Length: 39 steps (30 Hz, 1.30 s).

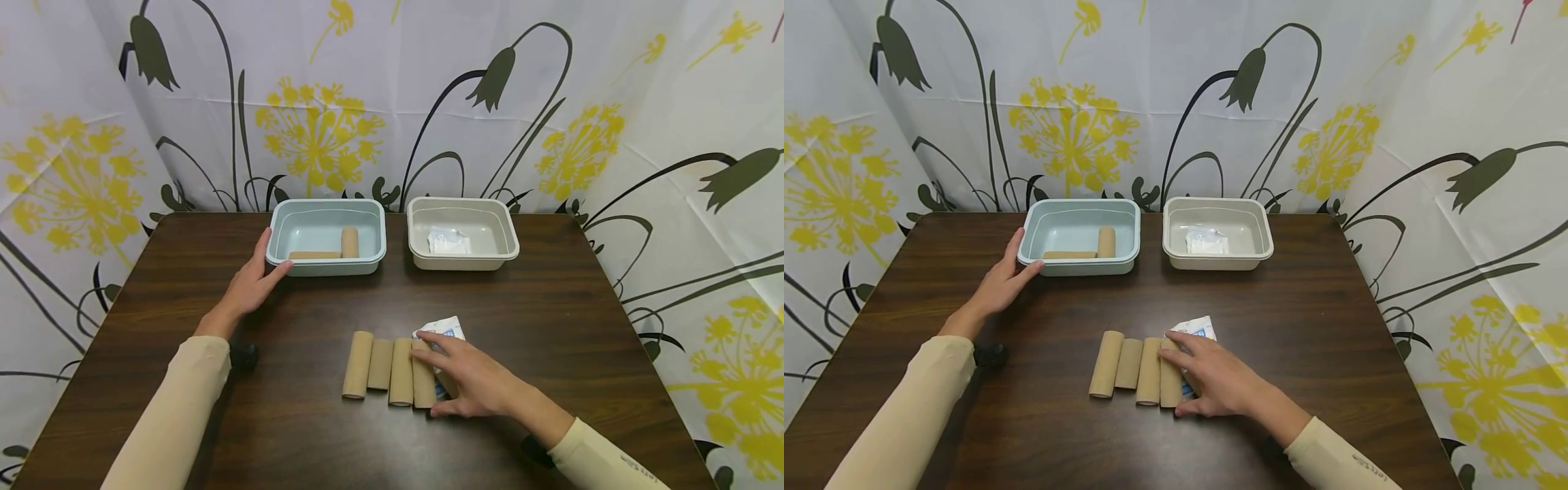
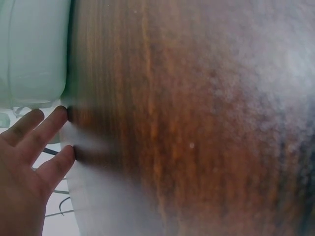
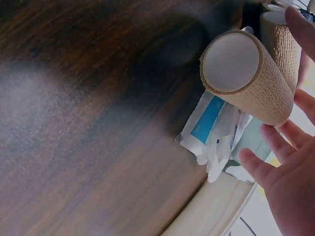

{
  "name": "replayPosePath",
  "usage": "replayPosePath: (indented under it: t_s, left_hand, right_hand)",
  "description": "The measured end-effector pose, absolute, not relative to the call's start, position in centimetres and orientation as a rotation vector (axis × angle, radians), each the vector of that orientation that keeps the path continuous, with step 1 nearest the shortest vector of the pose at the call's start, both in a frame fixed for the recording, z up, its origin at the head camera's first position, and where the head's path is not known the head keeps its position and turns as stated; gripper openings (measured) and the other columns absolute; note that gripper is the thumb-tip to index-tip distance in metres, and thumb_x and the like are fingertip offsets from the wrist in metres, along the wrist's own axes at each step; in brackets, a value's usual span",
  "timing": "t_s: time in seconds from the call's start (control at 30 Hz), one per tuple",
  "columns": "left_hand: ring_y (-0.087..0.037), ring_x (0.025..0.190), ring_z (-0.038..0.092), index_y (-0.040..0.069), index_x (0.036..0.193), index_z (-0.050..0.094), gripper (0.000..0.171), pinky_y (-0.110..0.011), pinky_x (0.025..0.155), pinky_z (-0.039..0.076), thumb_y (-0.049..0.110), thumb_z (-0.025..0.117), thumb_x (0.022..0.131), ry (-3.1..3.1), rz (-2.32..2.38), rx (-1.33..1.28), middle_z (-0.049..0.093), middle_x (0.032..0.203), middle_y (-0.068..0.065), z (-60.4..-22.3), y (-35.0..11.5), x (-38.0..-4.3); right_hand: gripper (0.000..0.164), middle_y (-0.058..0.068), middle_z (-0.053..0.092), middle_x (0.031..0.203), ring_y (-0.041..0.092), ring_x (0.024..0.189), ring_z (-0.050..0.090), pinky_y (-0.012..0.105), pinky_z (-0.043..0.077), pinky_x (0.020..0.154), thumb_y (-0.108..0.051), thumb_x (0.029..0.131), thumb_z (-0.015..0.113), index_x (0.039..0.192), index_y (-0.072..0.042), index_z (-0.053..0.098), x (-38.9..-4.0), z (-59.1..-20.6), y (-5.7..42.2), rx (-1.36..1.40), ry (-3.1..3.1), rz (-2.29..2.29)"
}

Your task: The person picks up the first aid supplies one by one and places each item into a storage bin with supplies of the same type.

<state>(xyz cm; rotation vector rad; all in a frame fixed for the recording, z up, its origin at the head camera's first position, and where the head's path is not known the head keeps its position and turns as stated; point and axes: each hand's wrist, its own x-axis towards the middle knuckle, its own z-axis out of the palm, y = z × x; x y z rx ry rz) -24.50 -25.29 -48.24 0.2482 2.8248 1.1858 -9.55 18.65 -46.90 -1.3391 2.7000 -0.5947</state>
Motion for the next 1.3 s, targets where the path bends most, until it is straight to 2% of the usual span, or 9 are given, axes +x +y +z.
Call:
replayPosePath:
  t_s: [0.6,0.8,1.03,1.3]
  left_hand:
    - [-0.045,0.144,0.018,0.034,0.156,-0.011,0.086,-0.070,0.106,0.017,0.053,0.050,0.098,2.822,1.211,0.261,0.007,0.163,-0.010,-48.1,-25.3,-24.3]
    - [-0.046,0.143,0.019,0.034,0.156,-0.012,0.087,-0.071,0.105,0.017,0.054,0.050,0.098,2.828,1.201,0.260,0.007,0.163,-0.011,-48.2,-25.4,-24.3]
    - [-0.046,0.144,0.018,0.034,0.156,-0.012,0.086,-0.071,0.105,0.016,0.054,0.049,0.098,2.822,1.197,0.253,0.006,0.163,-0.011,-48.1,-25.4,-24.3]
    - [-0.046,0.144,0.017,0.034,0.156,-0.013,0.086,-0.071,0.106,0.015,0.055,0.049,0.098,2.819,1.195,0.254,0.005,0.164,-0.010,-48.1,-25.3,-24.3]
  right_hand:
    - [0.088,0.009,0.032,0.155,0.023,0.138,0.036,0.049,0.037,0.105,-0.054,0.074,0.081,0.147,-0.019,0.045,-9.5,-46.6,18.6,-1.312,2.697,-0.576]
    - [0.084,0.007,0.034,0.154,0.023,0.134,0.041,0.046,0.041,0.102,-0.054,0.073,0.082,0.143,-0.021,0.050,-9.7,-45.8,18.5,-1.281,2.696,-0.583]
    - [0.085,0.009,0.034,0.153,0.024,0.128,0.048,0.043,0.046,0.097,-0.052,0.073,0.083,0.143,-0.019,0.050,-10.3,-45.0,18.3,-1.274,2.688,-0.616]
    - [0.084,0.004,0.031,0.155,0.020,0.122,0.052,0.041,0.048,0.092,-0.051,0.074,0.082,0.145,-0.022,0.048,-12.0,-43.8,17.5,-1.298,2.701,-0.664]
